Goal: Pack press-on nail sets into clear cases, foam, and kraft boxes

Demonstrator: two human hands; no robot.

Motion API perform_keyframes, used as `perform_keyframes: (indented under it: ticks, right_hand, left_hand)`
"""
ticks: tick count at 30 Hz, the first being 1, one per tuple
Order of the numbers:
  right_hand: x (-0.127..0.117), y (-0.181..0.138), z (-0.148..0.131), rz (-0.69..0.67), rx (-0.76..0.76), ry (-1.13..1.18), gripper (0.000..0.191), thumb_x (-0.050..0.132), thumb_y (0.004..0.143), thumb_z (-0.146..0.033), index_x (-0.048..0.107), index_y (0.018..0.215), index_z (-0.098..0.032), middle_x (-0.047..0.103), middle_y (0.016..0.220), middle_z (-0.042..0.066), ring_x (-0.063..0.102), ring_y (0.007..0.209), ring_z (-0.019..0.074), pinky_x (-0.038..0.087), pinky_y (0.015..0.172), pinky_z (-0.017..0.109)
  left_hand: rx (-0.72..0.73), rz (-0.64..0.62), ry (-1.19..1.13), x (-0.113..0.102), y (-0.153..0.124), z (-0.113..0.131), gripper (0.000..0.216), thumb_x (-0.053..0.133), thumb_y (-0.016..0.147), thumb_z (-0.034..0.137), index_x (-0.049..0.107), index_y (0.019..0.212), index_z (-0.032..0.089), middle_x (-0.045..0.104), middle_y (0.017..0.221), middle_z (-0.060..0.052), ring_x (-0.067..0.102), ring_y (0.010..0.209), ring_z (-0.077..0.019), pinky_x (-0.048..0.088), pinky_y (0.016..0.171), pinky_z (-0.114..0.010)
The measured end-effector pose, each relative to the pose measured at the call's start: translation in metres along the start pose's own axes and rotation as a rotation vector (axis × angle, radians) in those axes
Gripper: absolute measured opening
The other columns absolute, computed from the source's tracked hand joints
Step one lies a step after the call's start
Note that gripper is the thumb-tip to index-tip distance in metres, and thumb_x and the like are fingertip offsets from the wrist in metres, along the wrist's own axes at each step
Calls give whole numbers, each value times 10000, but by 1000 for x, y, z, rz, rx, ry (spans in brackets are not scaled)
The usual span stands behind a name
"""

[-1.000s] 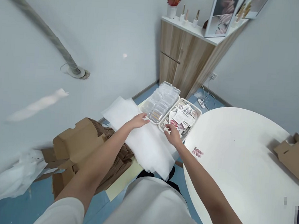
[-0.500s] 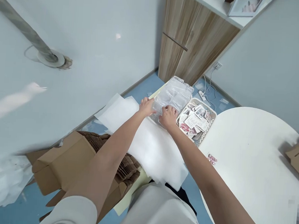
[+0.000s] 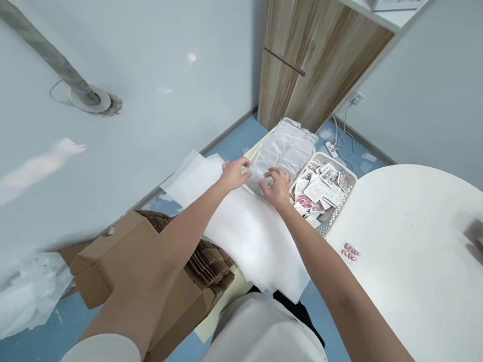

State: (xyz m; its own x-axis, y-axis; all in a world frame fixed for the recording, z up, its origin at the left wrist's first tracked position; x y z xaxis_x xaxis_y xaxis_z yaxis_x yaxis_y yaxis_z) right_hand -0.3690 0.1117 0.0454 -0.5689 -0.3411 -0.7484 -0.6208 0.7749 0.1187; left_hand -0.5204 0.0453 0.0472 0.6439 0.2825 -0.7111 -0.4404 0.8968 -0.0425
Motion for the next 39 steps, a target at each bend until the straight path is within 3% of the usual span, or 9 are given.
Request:
perform_keyframes:
  ticks: [5, 9, 16, 20, 23, 25, 30, 34, 39]
  right_hand:
    - [-22, -21, 0, -47, 110, 596, 304, 571, 688, -364, 462, 936, -227, 559, 823, 14, 547, 789, 169, 420, 758, 357]
    - [-52, -58, 4, -56, 219, 1016, 488, 628, 651, -347, 369, 1059, -280, 531, 786, -32, 574, 660, 125, 473, 665, 317]
    - [-142, -152, 22, 89, 254, 1135, 415, 638, 652, -314, 427, 1005, -257, 555, 812, -16, 566, 622, 107, 476, 662, 322]
    - [-194, -218, 50, 166, 287, 1109, 417, 639, 646, -333, 429, 995, -250, 565, 791, -7, 554, 607, 115, 476, 633, 323]
    - [-226, -271, 79, 228, 368, 1111, 436, 662, 615, -344, 430, 972, -249, 557, 732, -18, 547, 601, 132, 473, 614, 330]
    - [-243, -305, 97, 251, 406, 1123, 426, 640, 637, -378, 433, 986, -249, 561, 735, -9, 549, 613, 144, 468, 618, 338]
    - [-276, -377, 135, 286, 383, 1053, 441, 516, 705, -523, 473, 1049, -252, 554, 1031, 82, 530, 936, 221, 441, 752, 371]
    - [-290, -415, 153, 231, 427, 1127, 563, 380, 737, -617, 394, 1183, -274, 539, 1098, 93, 511, 1001, 245, 439, 745, 404]
    - [-304, -437, 166, 347, 440, 1119, 344, 546, 707, -487, 538, 942, -236, 583, 908, 36, 549, 815, 175, 433, 743, 338]
  left_hand:
    - [-80, -55, -437, -9, -23, 28, 515, 651, 636, 273, 423, 1091, 192, 541, 835, -4, 544, 703, -110, 415, 705, -287]
    - [-158, -135, -617, -6, -52, 68, 547, 687, 599, 294, 442, 1075, 183, 518, 834, 6, 525, 614, -65, 431, 657, -258]
    - [-205, -398, -854, 18, -122, 162, 569, 669, 626, 340, 437, 1136, 240, 514, 1000, -39, 586, 774, -128, 443, 699, -298]
    - [-188, -529, -912, 66, -167, 212, 476, 669, 629, 353, 523, 1059, 212, 585, 919, -52, 597, 764, -148, 446, 671, -277]
    - [-210, -474, -927, 118, -200, 242, 363, 716, 572, 314, 585, 874, 161, 613, 740, -25, 588, 663, -127, 442, 654, -267]
    - [-277, -457, -996, 155, -224, 260, 379, 713, 578, 303, 569, 904, 172, 630, 767, -27, 591, 665, -120, 444, 678, -272]
    - [-445, -663, -1151, 235, -283, 304, 370, 696, 620, 288, 511, 928, 203, 629, 827, -33, 588, 649, -99, 443, 639, -246]
    - [-520, -880, -1246, 276, -317, 337, 330, 673, 658, 287, 504, 931, 209, 599, 803, -13, 573, 669, -86, 441, 646, -232]
    - [-489, -992, -1189, 303, -336, 365, 335, 675, 654, 277, 521, 938, 191, 578, 777, -16, 564, 684, -87, 434, 674, -233]
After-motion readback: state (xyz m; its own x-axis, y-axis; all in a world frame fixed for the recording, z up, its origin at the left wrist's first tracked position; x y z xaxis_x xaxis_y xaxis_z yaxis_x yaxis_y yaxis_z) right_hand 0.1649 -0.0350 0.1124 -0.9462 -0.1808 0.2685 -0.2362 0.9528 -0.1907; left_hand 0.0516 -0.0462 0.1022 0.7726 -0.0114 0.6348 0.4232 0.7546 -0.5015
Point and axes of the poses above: each hand's wrist, its own y-axis towards the middle knuckle, its own x-axis out of the palm, z = x × y, the point moved 3 cm from there along y, towards the middle knuckle
